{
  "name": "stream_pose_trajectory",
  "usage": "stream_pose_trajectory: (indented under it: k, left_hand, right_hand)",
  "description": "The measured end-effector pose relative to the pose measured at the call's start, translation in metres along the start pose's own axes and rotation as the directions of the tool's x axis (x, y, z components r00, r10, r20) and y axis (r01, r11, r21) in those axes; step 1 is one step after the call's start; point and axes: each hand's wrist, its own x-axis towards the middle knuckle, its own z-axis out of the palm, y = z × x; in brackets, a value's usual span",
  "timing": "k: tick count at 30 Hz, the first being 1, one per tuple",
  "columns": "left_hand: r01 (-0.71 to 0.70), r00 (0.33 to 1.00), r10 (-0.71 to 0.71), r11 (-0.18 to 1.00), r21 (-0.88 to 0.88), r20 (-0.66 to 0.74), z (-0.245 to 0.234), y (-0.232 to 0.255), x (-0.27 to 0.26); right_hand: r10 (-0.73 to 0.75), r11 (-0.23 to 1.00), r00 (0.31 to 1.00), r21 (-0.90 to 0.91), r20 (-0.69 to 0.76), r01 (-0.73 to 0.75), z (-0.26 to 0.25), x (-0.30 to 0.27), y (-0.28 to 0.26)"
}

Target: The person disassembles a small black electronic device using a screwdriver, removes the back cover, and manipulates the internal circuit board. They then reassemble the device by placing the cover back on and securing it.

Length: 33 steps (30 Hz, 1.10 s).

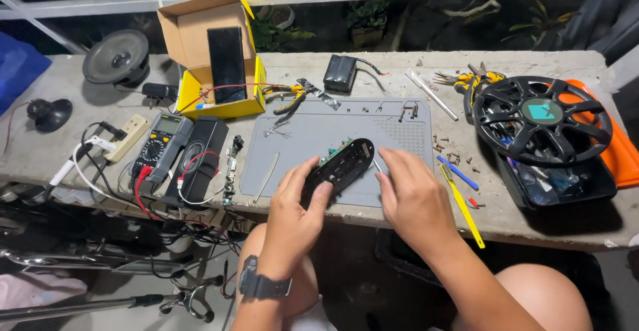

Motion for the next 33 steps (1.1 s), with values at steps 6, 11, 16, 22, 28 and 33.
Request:
stream_pose_trajectory:
  k: [6, 11, 16, 22, 28, 33]
  left_hand:
    - [0.031, 0.979, -0.059, 0.989, -0.145, -0.193, 0.016, -0.014, 0.003]
    - [0.166, 0.917, -0.293, 0.897, -0.409, -0.272, 0.03, -0.067, -0.003]
    - [0.187, 0.902, -0.354, 0.835, -0.517, -0.247, 0.034, -0.074, -0.001]
    - [0.168, 0.943, -0.298, 0.813, -0.558, -0.15, 0.025, -0.041, 0.005]
    - [0.188, 0.939, -0.304, 0.848, -0.496, -0.163, 0.024, -0.044, 0.006]
    - [0.177, 0.948, -0.272, 0.884, -0.433, -0.169, 0.022, -0.046, 0.005]
  right_hand:
    - [0.007, 0.991, 0.996, 0.133, 0.088, -0.019, 0.006, 0.023, -0.005]
    - [0.085, 0.938, 0.996, 0.335, 0.029, -0.09, 0.007, 0.004, -0.003]
    - [0.105, 0.913, 0.994, 0.396, 0.008, -0.099, 0.001, -0.012, -0.008]
    - [0.074, 0.938, 0.996, 0.335, 0.054, -0.088, -0.004, -0.014, -0.013]
    - [0.042, 0.944, 0.998, 0.325, 0.036, -0.052, -0.002, -0.013, -0.012]
    - [0.04, 0.952, 0.998, 0.303, 0.04, -0.05, -0.003, -0.012, -0.014]
